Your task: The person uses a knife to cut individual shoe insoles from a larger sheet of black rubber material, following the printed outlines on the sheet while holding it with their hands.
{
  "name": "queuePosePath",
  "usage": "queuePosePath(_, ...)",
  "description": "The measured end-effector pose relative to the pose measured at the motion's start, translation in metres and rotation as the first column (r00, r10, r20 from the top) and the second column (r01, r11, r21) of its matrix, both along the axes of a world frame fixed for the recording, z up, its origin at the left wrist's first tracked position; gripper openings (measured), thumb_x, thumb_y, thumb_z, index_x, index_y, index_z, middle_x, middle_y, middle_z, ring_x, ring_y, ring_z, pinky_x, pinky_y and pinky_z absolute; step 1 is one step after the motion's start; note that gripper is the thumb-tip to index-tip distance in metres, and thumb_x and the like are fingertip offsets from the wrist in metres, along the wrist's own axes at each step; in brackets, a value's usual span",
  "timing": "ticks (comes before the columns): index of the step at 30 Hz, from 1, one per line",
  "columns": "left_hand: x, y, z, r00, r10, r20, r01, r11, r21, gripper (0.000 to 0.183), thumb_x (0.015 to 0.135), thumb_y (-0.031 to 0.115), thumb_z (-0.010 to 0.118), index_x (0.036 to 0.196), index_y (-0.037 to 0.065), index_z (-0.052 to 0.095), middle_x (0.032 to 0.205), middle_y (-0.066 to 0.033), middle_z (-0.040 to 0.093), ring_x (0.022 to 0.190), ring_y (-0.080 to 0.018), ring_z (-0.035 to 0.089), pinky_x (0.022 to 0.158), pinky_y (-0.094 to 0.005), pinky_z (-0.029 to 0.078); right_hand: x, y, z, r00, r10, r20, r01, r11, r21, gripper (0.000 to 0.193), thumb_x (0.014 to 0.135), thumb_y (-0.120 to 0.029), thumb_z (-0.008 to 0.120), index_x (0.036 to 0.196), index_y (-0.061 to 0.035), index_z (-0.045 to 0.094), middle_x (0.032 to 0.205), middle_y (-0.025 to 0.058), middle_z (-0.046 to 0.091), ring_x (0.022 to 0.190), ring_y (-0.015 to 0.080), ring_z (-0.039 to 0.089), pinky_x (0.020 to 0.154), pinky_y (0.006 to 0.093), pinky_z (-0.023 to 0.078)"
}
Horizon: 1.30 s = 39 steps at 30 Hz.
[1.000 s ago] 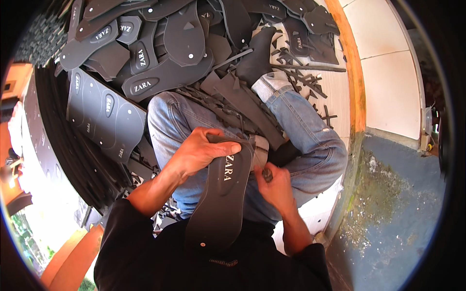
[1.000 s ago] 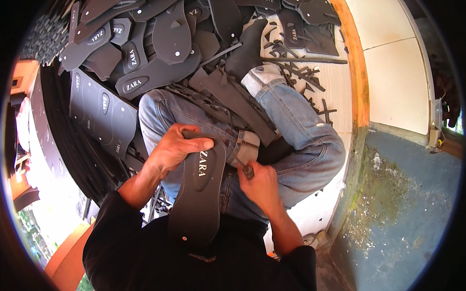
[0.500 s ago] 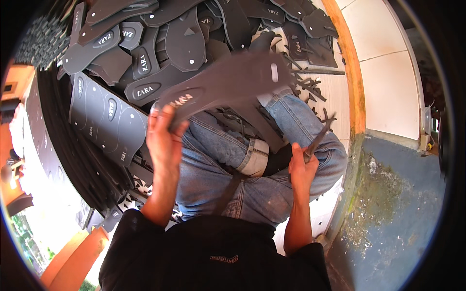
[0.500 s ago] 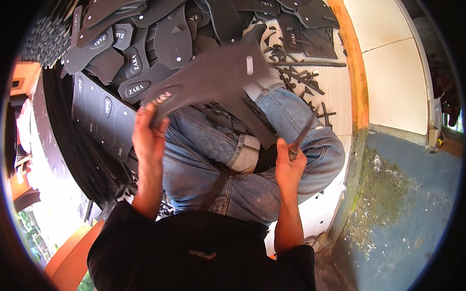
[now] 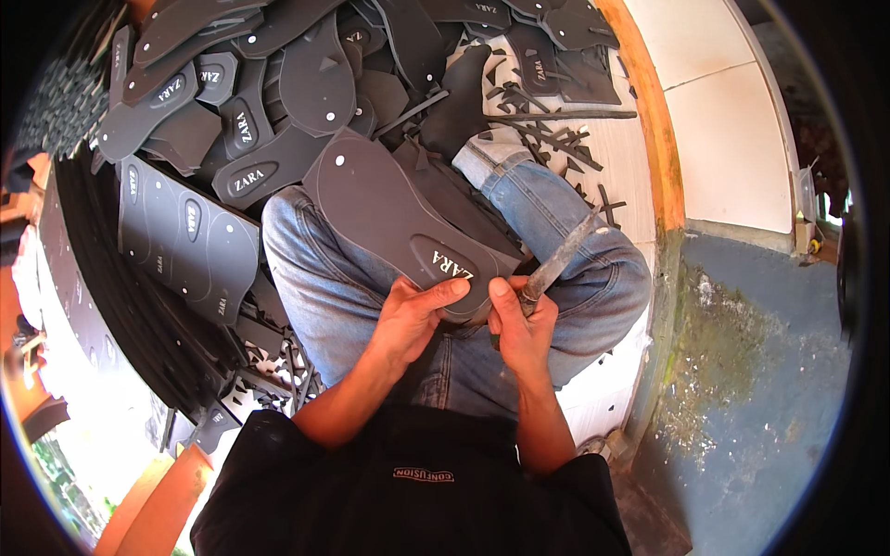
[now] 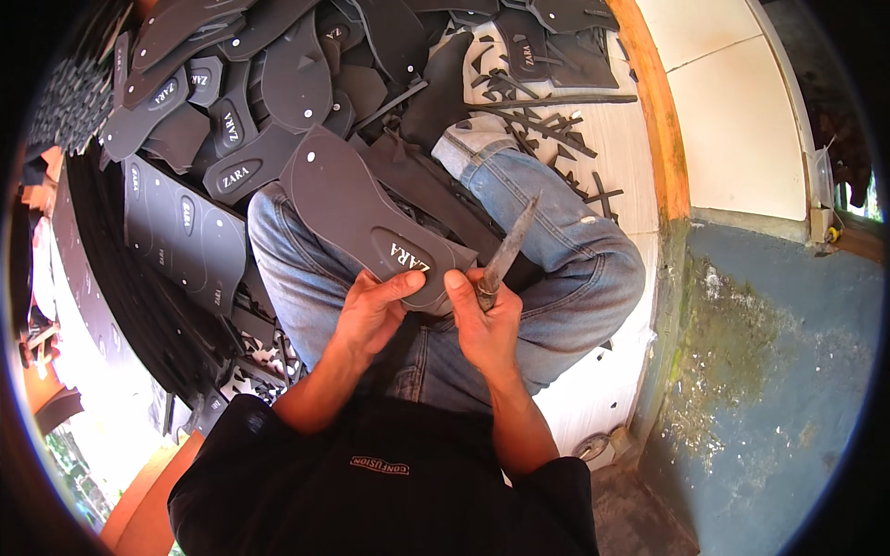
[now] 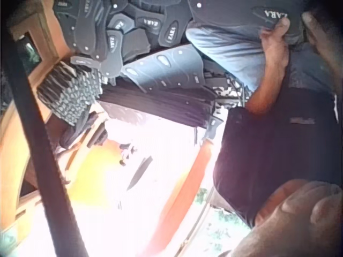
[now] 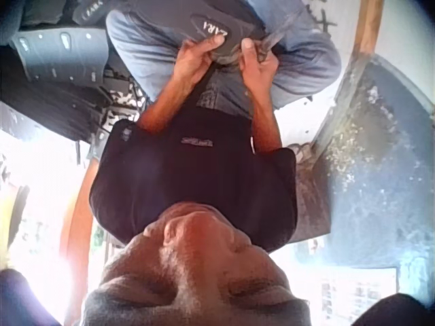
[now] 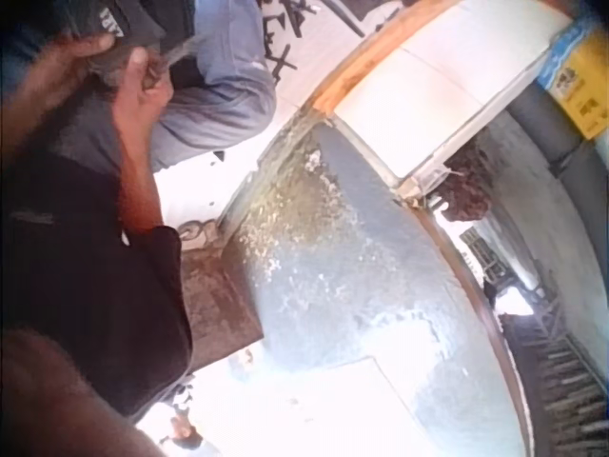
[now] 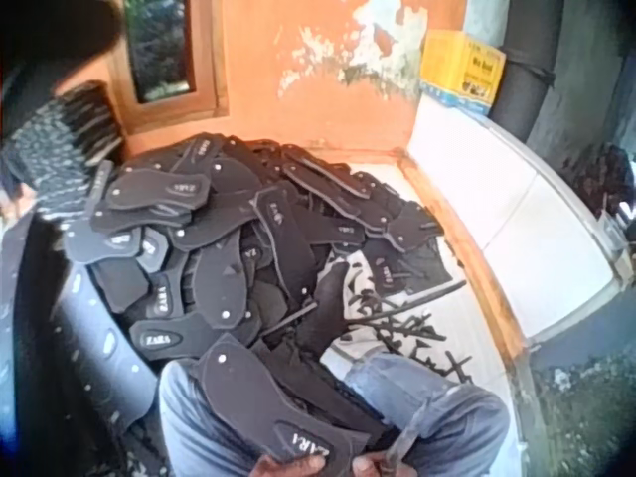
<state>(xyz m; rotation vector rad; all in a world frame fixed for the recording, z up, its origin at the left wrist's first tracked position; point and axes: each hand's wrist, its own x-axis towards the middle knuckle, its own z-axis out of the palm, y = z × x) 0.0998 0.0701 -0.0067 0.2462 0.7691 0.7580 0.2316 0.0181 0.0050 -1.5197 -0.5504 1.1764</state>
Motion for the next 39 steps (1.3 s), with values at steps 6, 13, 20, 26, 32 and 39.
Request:
queuePosePath(6, 0.006, -0.012, 0.001, 0.990, 0.136, -0.028, -0.138, 0.984, -0.111, 0.027, 0.081, 0.012, 0.068, 0.105, 0.004, 0.056, 0.095, -0.0045, 0.063, 0.085, -0.0146, 0.064, 0.066, -0.0238, 0.054, 0.029, -0.044, -0.007, 0.708, 0.311, 0.634, -0.155, 0.944, -0.291, 0.043, 0.086, -0.030, 0.064, 0.060, -0.0006, 0.046, 0.045, 0.0082, 0.042, 0.040, 0.0179, 0.040, 0.041, 0.0345, 0.033)
queuePosePath(13, 0.015, -0.019, 0.007, 0.989, 0.140, 0.050, -0.132, 0.982, -0.135, 0.029, 0.081, 0.011, 0.068, 0.106, 0.004, 0.055, 0.097, -0.0054, 0.063, 0.085, -0.0147, 0.063, 0.071, -0.0279, 0.055, 0.026, -0.056, -0.004, 0.660, 0.336, 0.672, -0.135, 0.933, -0.334, 0.037, 0.084, -0.021, 0.064, 0.059, -0.0018, 0.046, 0.045, 0.0126, 0.043, 0.037, 0.0265, 0.042, 0.041, 0.0368, 0.035)
queuePosePath(20, 0.004, -0.030, -0.011, 0.989, 0.135, 0.057, -0.129, 0.987, -0.092, 0.026, 0.081, 0.006, 0.067, 0.105, 0.004, 0.057, 0.095, -0.0053, 0.064, 0.085, -0.0149, 0.063, 0.072, -0.0270, 0.053, 0.017, -0.065, -0.013, 0.600, 0.454, 0.659, -0.144, 0.871, -0.470, 0.028, 0.082, -0.019, 0.061, 0.063, -0.0018, 0.051, 0.051, 0.0191, 0.051, 0.050, 0.0386, 0.055, 0.048, 0.0448, 0.041)
queuePosePath(26, -0.012, -0.045, -0.020, 0.997, 0.077, -0.021, -0.078, 0.993, -0.083, 0.024, 0.081, 0.008, 0.067, 0.103, 0.002, 0.059, 0.094, -0.0055, 0.065, 0.084, -0.0139, 0.063, 0.072, -0.0261, 0.051, 0.019, -0.013, -0.013, 0.465, 0.486, 0.740, -0.336, 0.870, -0.360, 0.024, 0.081, -0.020, 0.060, 0.072, 0.0016, 0.058, 0.065, 0.0245, 0.057, 0.068, 0.0446, 0.057, 0.060, 0.0497, 0.043)
queuePosePath(32, -0.002, -0.027, -0.008, 0.996, 0.015, 0.084, -0.008, 0.996, -0.087, 0.020, 0.083, 0.014, 0.067, 0.100, 0.006, 0.062, 0.092, -0.0030, 0.066, 0.079, -0.0102, 0.062, 0.062, -0.0231, 0.048, 0.031, -0.005, -0.026, 0.809, 0.206, 0.551, -0.126, 0.976, -0.181, 0.024, 0.083, -0.018, 0.060, 0.074, 0.0035, 0.057, 0.060, 0.0194, 0.056, 0.056, 0.0369, 0.056, 0.055, 0.0411, 0.042)
queuePosePath(39, 0.038, -0.017, 0.022, 0.965, 0.260, 0.045, -0.245, 0.946, -0.213, 0.013, 0.084, 0.011, 0.065, 0.097, 0.013, 0.061, 0.091, 0.0020, 0.064, 0.082, -0.0079, 0.061, 0.072, -0.0231, 0.051, 0.026, -0.057, -0.016, 0.720, 0.085, 0.688, 0.057, 0.982, -0.181, 0.033, 0.086, -0.018, 0.063, 0.062, -0.0017, 0.046, 0.046, 0.0080, 0.041, 0.040, 0.0150, 0.037, 0.041, 0.0329, 0.031)
